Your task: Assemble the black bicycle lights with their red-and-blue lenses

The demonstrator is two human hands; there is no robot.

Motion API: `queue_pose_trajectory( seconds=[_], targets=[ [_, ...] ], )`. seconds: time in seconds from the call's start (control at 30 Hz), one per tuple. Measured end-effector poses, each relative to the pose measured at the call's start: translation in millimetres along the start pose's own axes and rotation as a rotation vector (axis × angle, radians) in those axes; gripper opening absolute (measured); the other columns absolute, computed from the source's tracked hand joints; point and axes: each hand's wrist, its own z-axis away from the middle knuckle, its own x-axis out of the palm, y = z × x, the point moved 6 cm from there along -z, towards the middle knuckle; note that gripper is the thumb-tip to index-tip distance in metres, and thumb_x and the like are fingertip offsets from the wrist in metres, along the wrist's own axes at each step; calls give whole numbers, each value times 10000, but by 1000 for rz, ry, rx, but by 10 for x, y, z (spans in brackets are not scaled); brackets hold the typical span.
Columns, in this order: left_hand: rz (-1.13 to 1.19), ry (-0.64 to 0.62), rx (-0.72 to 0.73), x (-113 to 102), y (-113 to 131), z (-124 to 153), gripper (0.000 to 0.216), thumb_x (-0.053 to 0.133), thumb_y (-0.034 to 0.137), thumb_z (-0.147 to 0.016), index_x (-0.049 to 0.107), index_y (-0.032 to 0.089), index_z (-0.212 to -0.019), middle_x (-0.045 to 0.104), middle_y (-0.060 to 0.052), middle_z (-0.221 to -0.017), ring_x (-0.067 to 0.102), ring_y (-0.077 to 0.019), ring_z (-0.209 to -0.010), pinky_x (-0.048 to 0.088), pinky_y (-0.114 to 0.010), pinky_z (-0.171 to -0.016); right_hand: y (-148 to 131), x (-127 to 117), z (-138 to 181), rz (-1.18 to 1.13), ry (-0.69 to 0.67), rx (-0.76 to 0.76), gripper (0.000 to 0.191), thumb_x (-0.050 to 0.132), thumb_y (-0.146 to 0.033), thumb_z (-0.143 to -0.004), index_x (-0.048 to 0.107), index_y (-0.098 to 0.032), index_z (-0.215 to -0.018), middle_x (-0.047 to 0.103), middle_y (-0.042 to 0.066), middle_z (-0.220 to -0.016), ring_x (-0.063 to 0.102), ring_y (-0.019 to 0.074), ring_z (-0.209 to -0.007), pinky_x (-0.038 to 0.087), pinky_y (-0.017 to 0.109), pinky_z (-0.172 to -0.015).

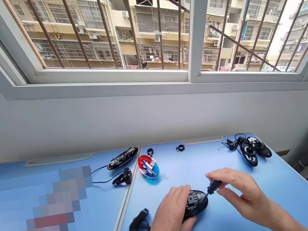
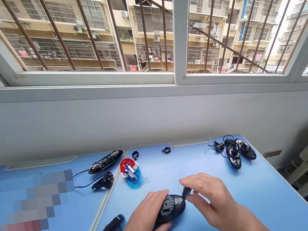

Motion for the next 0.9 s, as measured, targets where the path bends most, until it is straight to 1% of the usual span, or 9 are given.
queue_pose_trajectory(
  seconds=[0.1, 0.17, 0.23, 0.43, 0.57, 0.67, 0.73, 0.83, 0.9],
  targets=[
    [5, -16, -19, -4, 3, 0, 520, 609, 68, -709, 470, 237, -1181, 612, -58, -1136, 543, -276, -990, 458, -397, -836, 17, -43, 6, -94, -68, 30, 432, 459, -64, -944, 512, -259, -1326, 705, 98, -1153, 678, 220, -1056, 616, 340, -781],
    [10, -23, -30, -1, 3, 2, 500, 608, 77, -713, 479, 236, -1169, 615, -56, -1123, 542, -274, -982, 458, -393, -833, 32, -58, 14, -153, -90, 55, 419, 464, -63, -947, 525, -280, -1300, 715, 77, -1139, 689, 207, -1034, 612, 343, -813],
    [12, -25, -35, 2, 4, 3, 494, 606, 80, -710, 485, 234, -1164, 616, -56, -1117, 542, -271, -975, 457, -389, -833, 46, -60, 21, -179, -88, 81, 368, 494, -83, -949, 549, -284, -1253, 734, 60, -1065, 710, 192, -944, 615, 326, -782],
    [4, -21, -18, 10, 1, -9, 505, 591, 76, -724, 468, 247, -1182, 611, -49, -1102, 544, -267, -963, 463, -377, -813, 17, -8, 25, 14, 64, 77, 94, 602, -220, -921, 589, -224, -1014, 696, 37, -764, 647, 168, -644, 566, 287, -573],
    [-16, 22, 18, 33, -27, -3, 569, 588, 65, -732, 426, 253, -1244, 602, -58, -1130, 548, -273, -980, 467, -392, -829, -27, 32, 39, 140, 178, 5, 237, 573, -157, -926, 547, -224, -1151, 672, 34, -749, 608, 158, -605, 547, 282, -539],
    [-16, 41, 18, 30, -36, -2, 583, 600, 61, -712, 433, 245, -1239, 605, -64, -1144, 550, -278, -994, 466, -406, -854, -44, 29, 23, 119, 131, -37, 334, 537, -128, -937, 527, -238, -1252, 699, 62, -845, 648, 173, -689, 574, 293, -577],
    [-7, 24, 3, 11, -22, -11, 544, 606, 72, -711, 456, 242, -1205, 614, -62, -1133, 555, -279, -982, 471, -407, -844, -34, 9, 4, 87, 52, -15, 355, 502, -123, -945, 529, -236, -1281, 708, 101, -996, 688, 206, -874, 607, 338, -701],
    [8, -24, -26, -18, 8, -24, 514, 608, 84, -712, 473, 241, -1183, 625, -64, -1129, 557, -281, -976, 475, -406, -831, -12, -23, 0, 19, -58, 25, 407, 440, -88, -951, 503, -232, -1327, 665, 129, -1203, 629, 239, -1152, 572, 411, -909],
    [12, -29, -32, -29, 14, -25, 513, 602, 84, -708, 477, 242, -1180, 627, -66, -1132, 556, -281, -976, 475, -403, -830, 16, -34, 17, -57, -86, 60, 406, 432, -82, -956, 505, -244, -1322, 681, 111, -1192, 642, 225, -1139, 582, 385, -900]
  ],
)
